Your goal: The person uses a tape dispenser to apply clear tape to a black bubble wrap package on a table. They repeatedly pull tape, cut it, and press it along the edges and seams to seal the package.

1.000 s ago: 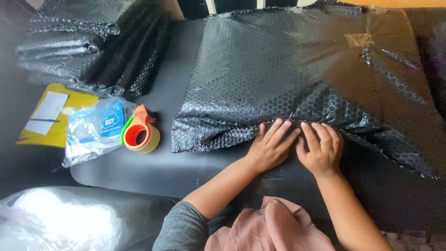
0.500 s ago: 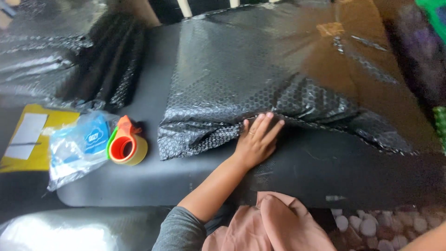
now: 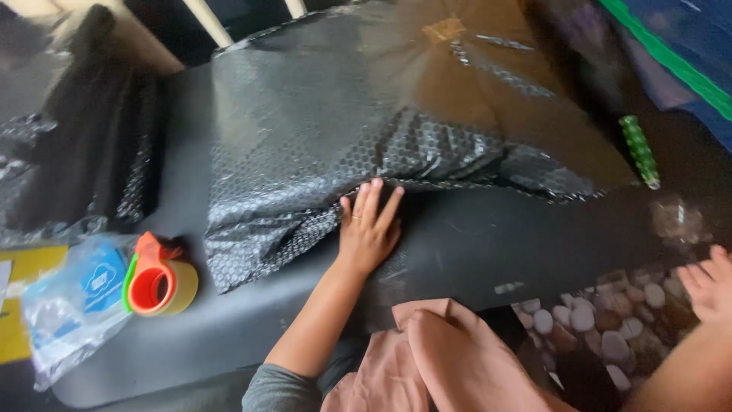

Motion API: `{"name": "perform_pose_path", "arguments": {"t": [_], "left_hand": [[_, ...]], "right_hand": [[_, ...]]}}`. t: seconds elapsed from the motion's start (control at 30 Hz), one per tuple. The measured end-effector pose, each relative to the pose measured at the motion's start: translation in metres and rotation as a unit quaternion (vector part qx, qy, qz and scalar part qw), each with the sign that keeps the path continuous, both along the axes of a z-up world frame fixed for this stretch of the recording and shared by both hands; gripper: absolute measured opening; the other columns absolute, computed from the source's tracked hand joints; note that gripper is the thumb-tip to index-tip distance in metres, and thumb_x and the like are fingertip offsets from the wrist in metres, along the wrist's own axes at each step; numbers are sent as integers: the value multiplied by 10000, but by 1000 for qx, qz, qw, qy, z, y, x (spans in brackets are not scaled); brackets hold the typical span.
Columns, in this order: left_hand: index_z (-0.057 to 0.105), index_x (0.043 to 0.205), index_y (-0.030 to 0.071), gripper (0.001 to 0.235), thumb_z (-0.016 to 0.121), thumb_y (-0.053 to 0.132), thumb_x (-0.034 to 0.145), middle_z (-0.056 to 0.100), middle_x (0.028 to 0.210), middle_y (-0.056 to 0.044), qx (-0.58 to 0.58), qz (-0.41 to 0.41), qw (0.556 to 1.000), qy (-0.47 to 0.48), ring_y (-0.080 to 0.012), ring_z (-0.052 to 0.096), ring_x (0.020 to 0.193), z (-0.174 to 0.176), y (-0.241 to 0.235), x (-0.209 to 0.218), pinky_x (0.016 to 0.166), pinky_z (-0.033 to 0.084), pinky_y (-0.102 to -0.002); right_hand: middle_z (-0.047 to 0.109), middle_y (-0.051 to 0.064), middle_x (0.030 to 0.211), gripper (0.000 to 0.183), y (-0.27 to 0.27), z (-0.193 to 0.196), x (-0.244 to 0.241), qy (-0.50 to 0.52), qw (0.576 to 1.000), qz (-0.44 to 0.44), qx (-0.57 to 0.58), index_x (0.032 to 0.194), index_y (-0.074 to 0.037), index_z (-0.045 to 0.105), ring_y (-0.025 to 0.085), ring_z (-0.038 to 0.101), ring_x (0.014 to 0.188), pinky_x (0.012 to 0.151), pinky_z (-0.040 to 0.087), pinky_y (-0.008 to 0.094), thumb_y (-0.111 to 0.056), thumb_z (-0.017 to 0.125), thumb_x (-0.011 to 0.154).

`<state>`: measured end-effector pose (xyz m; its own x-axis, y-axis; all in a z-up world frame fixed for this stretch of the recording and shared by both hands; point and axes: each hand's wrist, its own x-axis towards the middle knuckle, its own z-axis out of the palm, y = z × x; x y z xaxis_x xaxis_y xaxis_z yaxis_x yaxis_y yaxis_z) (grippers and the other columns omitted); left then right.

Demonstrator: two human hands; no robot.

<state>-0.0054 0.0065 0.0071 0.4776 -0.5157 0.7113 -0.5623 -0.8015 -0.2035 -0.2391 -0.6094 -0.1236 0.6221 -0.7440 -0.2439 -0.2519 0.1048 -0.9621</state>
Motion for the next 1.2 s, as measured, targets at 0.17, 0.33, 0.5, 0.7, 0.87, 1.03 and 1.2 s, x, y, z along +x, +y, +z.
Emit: {"name": "perform_pose_path", "arguments": {"t": [0.17,0.33,0.5,0.7,0.87,1.03,1.2], "left_hand": [[589,1506,271,573,692,390,954,507,1554,-164,30,-20,998,48,-332,521,1414,6,2,-4,1250,85,-535],[588,1523,266,591,684,453,971,484,1569,-203,56,17,997,58,-366,496,1429,1,3,-5,1245,77,-561],[591,1531,247,594,706,448,985,463,1583,-233,49,4,996,69,-391,478,1456,1,3,-6,1244,74,-575],[585,1547,265,603,701,459,989,418,1614,-219,56,15,997,54,-367,395,1513,-1,4,-5,1271,15,-552],[576,1551,264,598,698,457,999,415,1614,-219,58,15,997,45,-361,378,1520,1,4,-6,1277,6,-544],[579,1548,279,603,707,445,983,416,1619,-201,58,19,997,47,-338,388,1516,-2,4,-4,1273,17,-544],[576,1544,273,595,685,435,982,437,1603,-203,60,22,997,44,-343,437,1489,2,2,-6,1272,11,-534]], "right_hand": [[564,132,1357,157,-17,-70,-52,-8,990,-15,141,1223,-336,483,271,558,1400,1241,440,414,-407,598,1143],[470,146,1531,473,62,17,-31,136,973,2,184,1445,-88,415,229,446,1452,1250,330,357,-315,524,1044],[603,20,1324,245,72,20,-40,108,977,-23,180,1233,-203,511,217,595,1336,1100,445,296,-332,603,1047],[420,26,1615,598,65,18,-43,88,975,-34,201,1515,-207,401,194,471,1431,1118,409,270,-514,511,1014],[607,-59,1451,501,65,9,-37,51,967,-141,205,1335,-285,627,68,623,1242,871,526,83,-532,728,911],[760,-91,996,174,95,53,-28,117,975,-186,-27,1108,-270,754,11,741,957,812,531,206,-358,749,959],[776,33,939,71,77,38,-38,136,897,-115,-406,1072,-119,824,141,735,821,734,561,275,-165,838,1019]]}}
